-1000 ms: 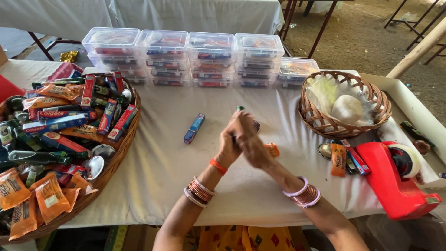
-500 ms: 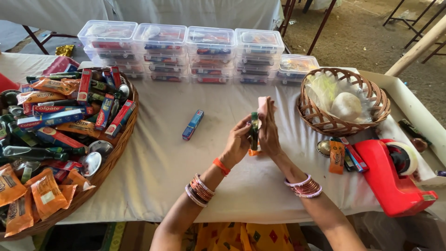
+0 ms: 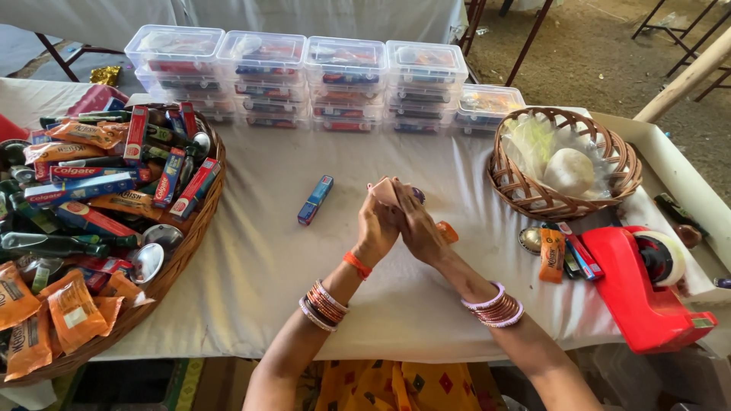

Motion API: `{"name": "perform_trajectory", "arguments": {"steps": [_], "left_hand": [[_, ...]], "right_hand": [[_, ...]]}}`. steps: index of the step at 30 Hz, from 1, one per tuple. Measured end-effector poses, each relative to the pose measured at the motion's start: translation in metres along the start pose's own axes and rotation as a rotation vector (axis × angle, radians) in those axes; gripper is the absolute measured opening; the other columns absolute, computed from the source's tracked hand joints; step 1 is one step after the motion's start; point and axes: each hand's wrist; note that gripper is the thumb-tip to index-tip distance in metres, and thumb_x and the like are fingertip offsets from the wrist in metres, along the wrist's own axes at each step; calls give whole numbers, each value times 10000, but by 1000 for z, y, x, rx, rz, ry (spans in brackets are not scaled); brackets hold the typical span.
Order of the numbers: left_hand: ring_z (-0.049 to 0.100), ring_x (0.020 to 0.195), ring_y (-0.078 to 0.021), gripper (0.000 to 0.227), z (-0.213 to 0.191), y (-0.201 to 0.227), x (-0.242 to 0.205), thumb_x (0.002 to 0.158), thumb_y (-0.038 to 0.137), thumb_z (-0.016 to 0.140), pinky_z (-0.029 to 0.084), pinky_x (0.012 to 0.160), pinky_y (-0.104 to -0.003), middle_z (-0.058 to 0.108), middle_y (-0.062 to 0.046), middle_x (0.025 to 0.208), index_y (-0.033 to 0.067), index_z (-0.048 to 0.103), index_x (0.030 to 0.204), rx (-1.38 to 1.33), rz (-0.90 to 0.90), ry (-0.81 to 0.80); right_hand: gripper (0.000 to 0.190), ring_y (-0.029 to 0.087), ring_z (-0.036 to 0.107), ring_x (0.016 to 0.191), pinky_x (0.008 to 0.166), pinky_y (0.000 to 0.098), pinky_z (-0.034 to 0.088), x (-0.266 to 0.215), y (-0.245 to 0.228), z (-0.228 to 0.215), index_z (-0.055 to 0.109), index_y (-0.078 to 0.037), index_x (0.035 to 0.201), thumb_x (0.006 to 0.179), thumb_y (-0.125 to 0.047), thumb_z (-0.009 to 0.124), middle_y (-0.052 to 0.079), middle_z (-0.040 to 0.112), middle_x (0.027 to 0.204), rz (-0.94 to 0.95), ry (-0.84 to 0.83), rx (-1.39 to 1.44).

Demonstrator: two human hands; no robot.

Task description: The person wipes the surfaces of several small packaged items with a cloth, including a toothpaste box, a small bottle, and a small orange packet. The person handles each item one at a time, wiping all sides before placing it on the table.

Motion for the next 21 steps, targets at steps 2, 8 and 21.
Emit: {"name": "perform_trajectory", "arguments": {"steps": [2,8,21], "left_hand": [[577,1234,-285,592,3,4,3,1047,514,388,476,1084,-427,625,-138,1293,87,464,1451,6,-35,63],[568,1270,-301,470,-14,15,16,1022,359,537,470,1105,-471,614,-137,1285,65,509,1389,643,83,91],[568,1106,-354,608,-25,98,3,796,289,819,548,772,-503,554,-178,1190,84,571,1312,2390,310,609]], "right_hand": [[595,394,498,1377,1163,442,442,1,17,0,216,19,1626,1107,-216,392,276,488,1490,18,59,-6],[532,344,656,1035,870,398,594,9,59,-26,299,32,1584,1108,-196,362,275,597,1328,289,266,-205],[436,324,691,1103,920,419,571,2,104,-41,486,22,1500,1145,-199,365,260,652,1294,212,537,-51]]}}
Point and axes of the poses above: each hand's wrist, its own x-axis towards the middle knuckle, its own z-axis out of the palm, y = z × x
